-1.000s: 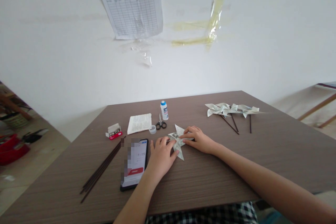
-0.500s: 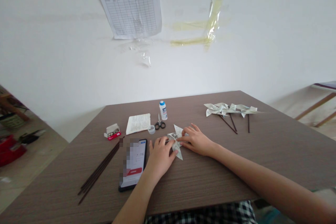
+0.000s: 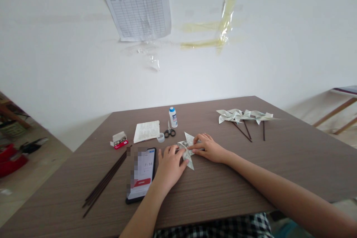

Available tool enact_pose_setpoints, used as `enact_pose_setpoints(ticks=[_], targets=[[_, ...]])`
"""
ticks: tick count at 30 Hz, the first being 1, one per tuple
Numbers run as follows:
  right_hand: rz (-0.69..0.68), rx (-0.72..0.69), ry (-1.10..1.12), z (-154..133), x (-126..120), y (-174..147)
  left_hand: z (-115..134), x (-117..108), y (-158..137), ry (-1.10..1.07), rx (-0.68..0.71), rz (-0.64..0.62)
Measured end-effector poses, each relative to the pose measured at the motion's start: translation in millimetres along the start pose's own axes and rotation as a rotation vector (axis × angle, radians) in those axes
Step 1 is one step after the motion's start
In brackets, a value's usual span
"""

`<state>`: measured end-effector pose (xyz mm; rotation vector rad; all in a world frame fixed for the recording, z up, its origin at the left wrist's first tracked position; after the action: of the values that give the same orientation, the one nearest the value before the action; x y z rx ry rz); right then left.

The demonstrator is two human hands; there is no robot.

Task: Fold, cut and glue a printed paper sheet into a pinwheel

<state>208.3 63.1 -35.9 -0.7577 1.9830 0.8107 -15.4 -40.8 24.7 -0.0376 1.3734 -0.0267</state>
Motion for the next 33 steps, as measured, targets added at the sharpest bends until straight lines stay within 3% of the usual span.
enact_pose_setpoints(ticks=[12, 25, 33], targets=[[0.051, -0.006, 0.068, 3.8, -0.2, 0.4, 1.9, -3.1, -0.2, -0.001, -0.016, -0.002], [0.057, -0.124, -0.178, -5.5, 3.8, -1.9, 5.0, -5.4, -1.3, 0.006, -0.023, -0.014], [0.052, -0.083, -0.110, -4.2, 1.9, -1.5, 4.7, -5.4, -1.2, 0.015, -0.025, -0.027]])
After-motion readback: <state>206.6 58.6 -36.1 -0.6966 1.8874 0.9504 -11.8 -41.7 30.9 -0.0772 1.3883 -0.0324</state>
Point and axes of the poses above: each hand's wrist, its own y-axis towards the middle knuckle, its own x-axis out of the palm, z = x × y, the point moved 2 cm from there along y, towards the middle knuckle, and after that the axes turned 8 degrees about -x, right-handed, at the moved point
